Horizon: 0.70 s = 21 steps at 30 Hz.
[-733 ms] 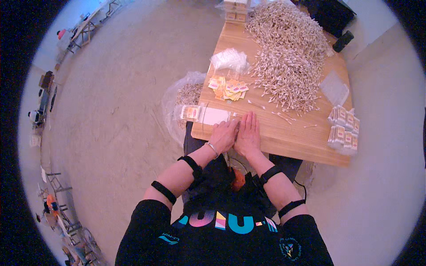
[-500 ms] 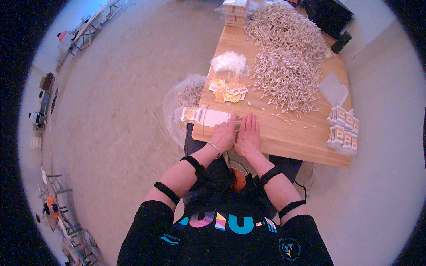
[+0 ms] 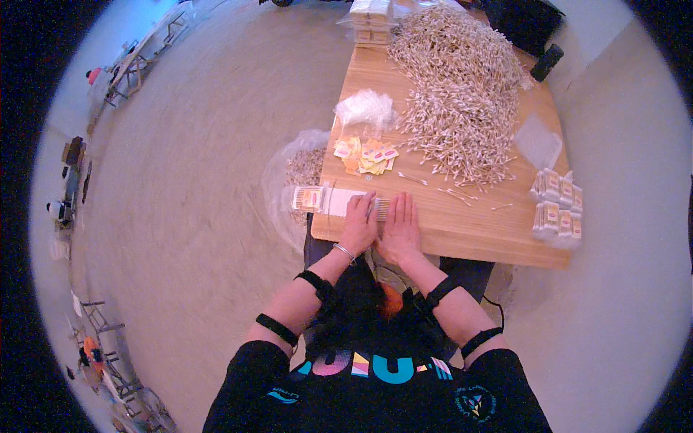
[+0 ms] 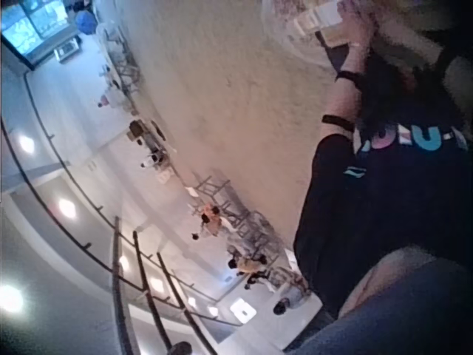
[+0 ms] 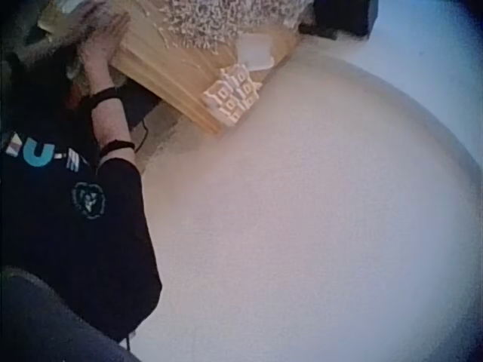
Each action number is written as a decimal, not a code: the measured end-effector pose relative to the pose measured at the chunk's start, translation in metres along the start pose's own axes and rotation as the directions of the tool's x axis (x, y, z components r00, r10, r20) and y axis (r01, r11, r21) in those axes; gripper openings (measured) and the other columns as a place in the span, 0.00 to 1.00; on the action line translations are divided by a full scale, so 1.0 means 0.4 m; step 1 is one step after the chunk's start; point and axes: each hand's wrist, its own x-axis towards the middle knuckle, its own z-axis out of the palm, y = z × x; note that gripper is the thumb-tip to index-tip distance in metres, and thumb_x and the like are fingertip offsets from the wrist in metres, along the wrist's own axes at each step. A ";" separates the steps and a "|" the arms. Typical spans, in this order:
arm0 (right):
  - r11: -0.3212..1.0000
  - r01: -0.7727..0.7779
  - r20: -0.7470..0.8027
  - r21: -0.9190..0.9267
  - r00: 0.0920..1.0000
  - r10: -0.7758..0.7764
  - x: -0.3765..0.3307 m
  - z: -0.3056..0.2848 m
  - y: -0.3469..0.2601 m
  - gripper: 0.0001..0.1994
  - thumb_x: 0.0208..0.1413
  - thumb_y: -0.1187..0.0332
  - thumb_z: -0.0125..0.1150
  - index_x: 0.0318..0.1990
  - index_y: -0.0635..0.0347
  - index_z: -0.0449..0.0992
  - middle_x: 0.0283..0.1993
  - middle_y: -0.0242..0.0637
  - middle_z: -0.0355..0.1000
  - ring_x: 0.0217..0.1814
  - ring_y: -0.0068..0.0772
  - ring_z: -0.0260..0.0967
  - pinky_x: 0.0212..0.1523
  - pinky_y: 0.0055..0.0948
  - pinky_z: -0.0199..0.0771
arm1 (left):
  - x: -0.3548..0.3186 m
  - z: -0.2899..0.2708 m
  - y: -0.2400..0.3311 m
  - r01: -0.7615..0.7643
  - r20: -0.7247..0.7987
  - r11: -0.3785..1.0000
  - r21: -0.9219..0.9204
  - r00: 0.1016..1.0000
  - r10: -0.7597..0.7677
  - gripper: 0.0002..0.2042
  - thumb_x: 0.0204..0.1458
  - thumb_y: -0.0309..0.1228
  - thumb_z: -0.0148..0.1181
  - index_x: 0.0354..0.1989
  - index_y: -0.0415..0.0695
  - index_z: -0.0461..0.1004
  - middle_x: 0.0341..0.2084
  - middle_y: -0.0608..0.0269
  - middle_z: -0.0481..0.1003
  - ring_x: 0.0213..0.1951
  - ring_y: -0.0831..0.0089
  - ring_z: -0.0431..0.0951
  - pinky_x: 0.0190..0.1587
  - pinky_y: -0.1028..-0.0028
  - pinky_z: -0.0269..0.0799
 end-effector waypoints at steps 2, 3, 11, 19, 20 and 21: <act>0.999 -0.023 -0.059 0.043 0.998 0.026 0.008 0.016 -0.009 0.43 0.49 0.52 0.49 0.62 0.76 0.39 0.68 0.59 0.31 0.72 0.53 0.22 0.69 0.44 0.23 | 0.004 0.017 -0.011 -0.031 -0.128 0.980 -0.197 0.992 0.006 0.19 0.50 0.25 0.47 0.53 0.38 0.63 0.48 0.45 0.66 0.52 0.57 0.64 0.57 0.65 0.57; 0.997 -0.028 -0.086 0.067 0.996 0.034 0.013 0.015 -0.022 0.43 0.49 0.53 0.49 0.62 0.76 0.38 0.68 0.59 0.31 0.72 0.54 0.22 0.69 0.44 0.22 | 0.005 0.023 -0.022 0.005 -0.129 0.961 -0.276 0.991 -0.042 0.20 0.51 0.26 0.46 0.54 0.38 0.62 0.50 0.45 0.65 0.53 0.58 0.64 0.58 0.66 0.56; 0.996 -0.041 0.093 -0.079 0.994 0.048 0.075 -0.004 -0.110 0.34 0.55 0.56 0.37 0.63 0.75 0.42 0.69 0.56 0.33 0.72 0.53 0.21 0.68 0.44 0.19 | 0.049 -0.009 -0.073 0.192 -0.052 0.756 -0.625 0.957 -0.287 0.21 0.60 0.33 0.39 0.59 0.34 0.57 0.58 0.51 0.60 0.60 0.64 0.58 0.62 0.70 0.49; 1.000 0.019 0.051 0.005 0.999 -0.019 0.080 0.001 -0.145 0.36 0.54 0.54 0.39 0.63 0.75 0.42 0.68 0.58 0.31 0.72 0.54 0.22 0.68 0.45 0.20 | 0.045 -0.039 -0.121 0.163 -0.059 0.722 -0.673 0.960 -0.272 0.21 0.60 0.35 0.39 0.58 0.34 0.57 0.58 0.52 0.60 0.60 0.65 0.58 0.62 0.70 0.49; 1.000 0.028 0.068 0.000 0.997 -0.028 0.079 -0.002 -0.154 0.36 0.55 0.55 0.39 0.63 0.75 0.41 0.68 0.58 0.31 0.72 0.54 0.22 0.68 0.45 0.20 | 0.039 -0.044 -0.131 0.157 -0.070 0.729 -0.666 0.960 -0.271 0.22 0.60 0.35 0.39 0.58 0.34 0.58 0.58 0.53 0.60 0.60 0.65 0.58 0.62 0.70 0.49; 0.999 0.032 0.086 -0.005 0.996 -0.031 0.078 -0.004 -0.158 0.36 0.55 0.55 0.39 0.63 0.75 0.41 0.68 0.58 0.31 0.72 0.55 0.22 0.68 0.45 0.20 | 0.039 -0.051 -0.128 0.153 -0.066 0.778 -0.610 0.968 -0.242 0.21 0.60 0.35 0.38 0.58 0.34 0.58 0.57 0.52 0.61 0.60 0.64 0.58 0.62 0.69 0.49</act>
